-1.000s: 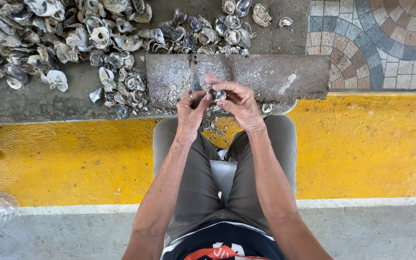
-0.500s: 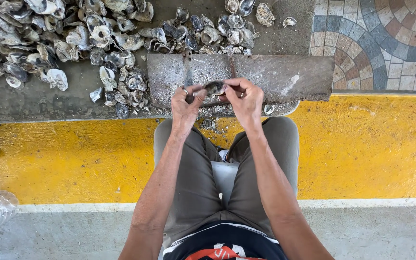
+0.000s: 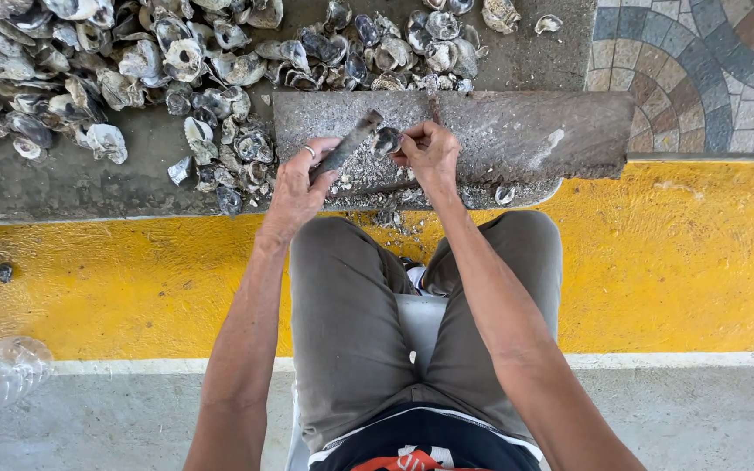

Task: The person sits on a low stool and uses a chisel-like tool and a metal rod to pry open oyster shells placed on a wooden plank. They strike and lever each shell open, discard the empty shells onto a large pile beside the plank, and pick up the next oyster to repeat the process.

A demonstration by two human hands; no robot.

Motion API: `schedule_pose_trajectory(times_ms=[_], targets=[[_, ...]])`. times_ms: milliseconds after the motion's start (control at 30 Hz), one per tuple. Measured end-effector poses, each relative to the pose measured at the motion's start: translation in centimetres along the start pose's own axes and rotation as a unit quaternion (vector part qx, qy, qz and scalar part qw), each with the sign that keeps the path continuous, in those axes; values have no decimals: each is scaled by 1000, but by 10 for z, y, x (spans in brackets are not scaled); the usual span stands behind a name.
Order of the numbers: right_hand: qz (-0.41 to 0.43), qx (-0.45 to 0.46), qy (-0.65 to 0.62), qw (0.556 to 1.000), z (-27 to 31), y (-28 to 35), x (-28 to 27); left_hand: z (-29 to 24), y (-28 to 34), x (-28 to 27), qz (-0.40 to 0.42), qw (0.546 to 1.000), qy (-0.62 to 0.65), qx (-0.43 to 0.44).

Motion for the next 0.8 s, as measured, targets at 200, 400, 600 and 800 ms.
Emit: schedule_pose_trajectory(times_ms=[200, 400, 600, 800], targets=[[13, 12, 83, 996, 7, -16, 8, -2, -13, 8, 32, 999, -15, 4], [32, 12, 129, 991, 7, -40, 15, 23, -13, 8, 56, 996, 4, -63], [62, -30, 186, 980, 15, -56, 26, 16, -15, 5, 67, 994, 2, -84], [97, -77, 230, 965, 26, -53, 36, 5, -13, 2, 59, 997, -55, -15]])
Point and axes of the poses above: each hand's wrist, its own y-axis away from the middle knuckle, its own x-axis out of the palm, z = x × y, the point moved 7 cm from there along -y, towards the middle knuckle, and after that the axes turned 13 degrees about x, right-handed, at the moved point
